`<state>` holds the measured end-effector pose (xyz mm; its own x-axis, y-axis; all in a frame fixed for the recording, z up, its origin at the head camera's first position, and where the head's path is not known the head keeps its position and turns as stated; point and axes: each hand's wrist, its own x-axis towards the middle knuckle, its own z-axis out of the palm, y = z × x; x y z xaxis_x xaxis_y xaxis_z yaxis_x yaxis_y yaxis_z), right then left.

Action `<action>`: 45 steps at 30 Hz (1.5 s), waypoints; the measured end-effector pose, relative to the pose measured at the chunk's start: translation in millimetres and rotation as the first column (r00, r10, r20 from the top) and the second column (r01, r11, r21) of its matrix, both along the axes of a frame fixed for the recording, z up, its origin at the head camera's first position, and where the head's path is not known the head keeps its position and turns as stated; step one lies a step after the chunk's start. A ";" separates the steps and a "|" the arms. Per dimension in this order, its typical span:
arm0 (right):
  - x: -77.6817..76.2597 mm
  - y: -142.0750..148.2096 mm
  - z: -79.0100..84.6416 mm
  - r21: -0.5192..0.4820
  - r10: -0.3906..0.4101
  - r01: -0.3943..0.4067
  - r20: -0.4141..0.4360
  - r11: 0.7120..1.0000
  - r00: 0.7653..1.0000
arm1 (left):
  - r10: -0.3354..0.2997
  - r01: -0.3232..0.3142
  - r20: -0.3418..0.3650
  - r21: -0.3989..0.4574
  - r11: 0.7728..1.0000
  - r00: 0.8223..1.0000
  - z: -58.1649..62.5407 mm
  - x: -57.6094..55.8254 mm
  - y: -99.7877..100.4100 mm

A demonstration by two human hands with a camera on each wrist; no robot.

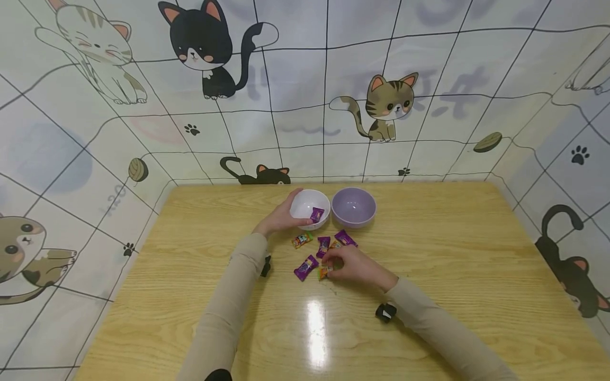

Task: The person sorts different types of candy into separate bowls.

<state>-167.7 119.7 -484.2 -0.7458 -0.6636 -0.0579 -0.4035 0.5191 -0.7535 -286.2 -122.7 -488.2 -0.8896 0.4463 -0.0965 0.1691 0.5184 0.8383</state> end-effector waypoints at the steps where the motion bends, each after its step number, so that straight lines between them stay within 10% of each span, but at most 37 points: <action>1: -0.8 0.4 -0.5 -0.007 -0.006 0.006 -0.008 1.000 1.000 | 0.001 -0.001 0.000 0.001 1.000 1.000 -0.1 -0.1 0.0; 45: -21.0 39.1 16.8 -0.186 -0.229 0.219 -0.034 0.958 0.973 | -0.011 0.011 -0.014 -0.011 1.000 1.000 -1.2 -1.2 -1.1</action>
